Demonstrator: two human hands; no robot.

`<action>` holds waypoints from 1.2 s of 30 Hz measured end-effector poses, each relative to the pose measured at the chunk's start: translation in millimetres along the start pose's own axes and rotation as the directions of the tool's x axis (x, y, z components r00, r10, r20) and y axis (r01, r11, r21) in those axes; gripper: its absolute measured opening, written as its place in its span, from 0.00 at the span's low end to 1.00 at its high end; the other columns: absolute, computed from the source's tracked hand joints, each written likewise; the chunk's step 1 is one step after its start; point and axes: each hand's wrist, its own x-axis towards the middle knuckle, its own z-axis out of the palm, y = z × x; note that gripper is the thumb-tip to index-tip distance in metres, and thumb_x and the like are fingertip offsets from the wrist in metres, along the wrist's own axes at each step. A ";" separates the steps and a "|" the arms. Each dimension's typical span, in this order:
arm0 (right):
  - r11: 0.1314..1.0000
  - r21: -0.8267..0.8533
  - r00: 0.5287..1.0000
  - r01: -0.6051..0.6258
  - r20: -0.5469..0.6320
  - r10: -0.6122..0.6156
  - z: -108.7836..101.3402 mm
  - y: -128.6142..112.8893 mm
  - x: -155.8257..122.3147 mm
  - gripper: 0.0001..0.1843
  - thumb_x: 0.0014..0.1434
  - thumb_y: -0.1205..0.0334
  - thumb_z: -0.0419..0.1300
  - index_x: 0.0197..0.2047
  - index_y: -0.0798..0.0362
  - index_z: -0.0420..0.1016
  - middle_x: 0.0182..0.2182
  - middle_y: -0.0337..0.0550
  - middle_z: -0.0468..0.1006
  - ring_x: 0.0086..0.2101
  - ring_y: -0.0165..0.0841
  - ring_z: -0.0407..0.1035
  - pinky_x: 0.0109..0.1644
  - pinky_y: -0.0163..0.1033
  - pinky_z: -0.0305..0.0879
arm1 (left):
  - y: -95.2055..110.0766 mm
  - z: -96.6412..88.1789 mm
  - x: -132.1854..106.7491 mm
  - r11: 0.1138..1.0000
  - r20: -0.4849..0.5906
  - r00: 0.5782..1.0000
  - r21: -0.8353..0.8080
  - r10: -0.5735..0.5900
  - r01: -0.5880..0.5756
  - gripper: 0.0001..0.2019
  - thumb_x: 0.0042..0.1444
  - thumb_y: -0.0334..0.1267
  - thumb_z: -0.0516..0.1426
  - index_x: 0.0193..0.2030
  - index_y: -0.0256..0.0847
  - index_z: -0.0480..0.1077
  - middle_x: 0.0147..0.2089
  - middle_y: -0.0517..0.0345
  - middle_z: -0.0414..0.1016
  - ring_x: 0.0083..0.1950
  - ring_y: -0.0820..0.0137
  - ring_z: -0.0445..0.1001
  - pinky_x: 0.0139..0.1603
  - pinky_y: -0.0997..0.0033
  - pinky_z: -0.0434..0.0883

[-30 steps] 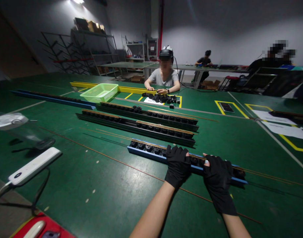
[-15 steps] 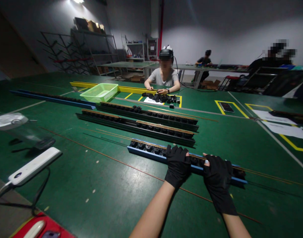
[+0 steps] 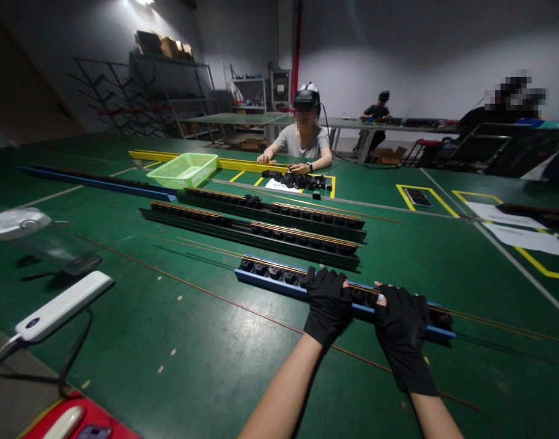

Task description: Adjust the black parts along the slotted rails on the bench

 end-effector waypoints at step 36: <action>1.000 0.004 1.000 -0.005 -0.001 0.005 0.8 0.4 -0.4 0.18 0.68 0.59 0.46 0.49 0.52 0.76 0.41 0.46 0.79 0.44 0.40 0.66 0.56 0.49 0.52 | -1.2 1.1 0.1 1.000 -0.025 0.999 0.008 0.027 -0.027 0.05 0.61 0.36 0.55 0.38 0.47 0.73 0.36 0.60 0.78 0.47 0.63 0.73 0.66 0.49 0.56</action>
